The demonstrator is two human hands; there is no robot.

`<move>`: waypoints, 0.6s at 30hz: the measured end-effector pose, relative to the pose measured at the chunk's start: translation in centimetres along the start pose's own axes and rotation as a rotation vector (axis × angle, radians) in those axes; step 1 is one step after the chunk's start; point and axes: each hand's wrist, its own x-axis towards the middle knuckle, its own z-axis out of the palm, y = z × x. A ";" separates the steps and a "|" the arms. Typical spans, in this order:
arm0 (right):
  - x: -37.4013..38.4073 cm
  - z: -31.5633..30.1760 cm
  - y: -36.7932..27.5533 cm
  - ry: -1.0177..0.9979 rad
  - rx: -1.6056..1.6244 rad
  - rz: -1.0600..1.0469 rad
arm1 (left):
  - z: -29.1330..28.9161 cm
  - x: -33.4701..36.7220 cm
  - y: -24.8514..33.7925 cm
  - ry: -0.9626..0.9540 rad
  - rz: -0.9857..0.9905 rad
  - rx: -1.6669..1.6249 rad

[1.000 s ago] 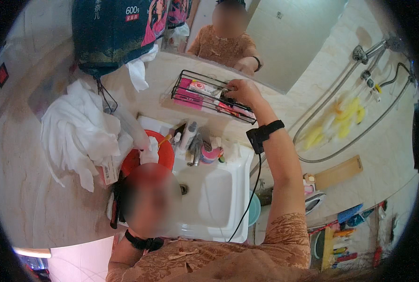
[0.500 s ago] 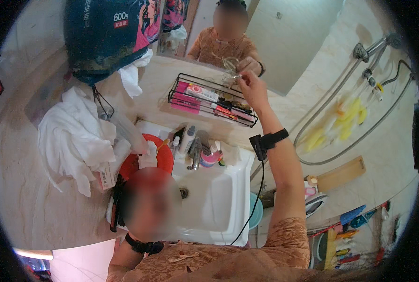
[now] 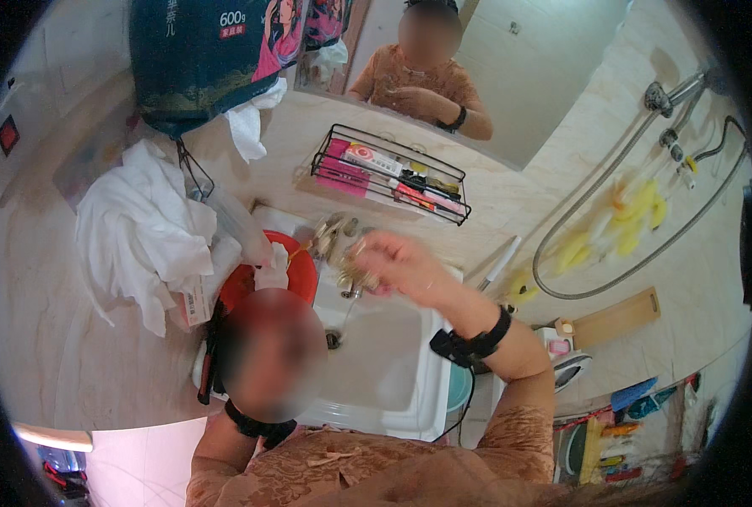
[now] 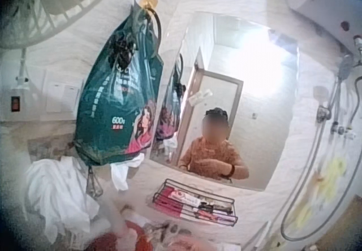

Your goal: The person wipes the floor and toilet base with a cloth, then squats to wash the cloth in a pink basin. They stand to organize items on the sink counter, handling a hairbrush, a small tube, and a pink box, placing them into a wire rack.

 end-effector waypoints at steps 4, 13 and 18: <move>-0.8 4.7 3.2 -0.029 -0.464 -0.215 | 4.3 -1.2 0.1 0.010 -0.074 -0.097; -0.1 6.4 6.6 -0.017 -0.910 -0.488 | 4.3 -2.8 0.6 -0.159 0.327 0.614; 0.9 6.1 6.3 -0.031 -0.890 -0.489 | 5.2 -3.5 1.3 -0.314 -0.006 -0.495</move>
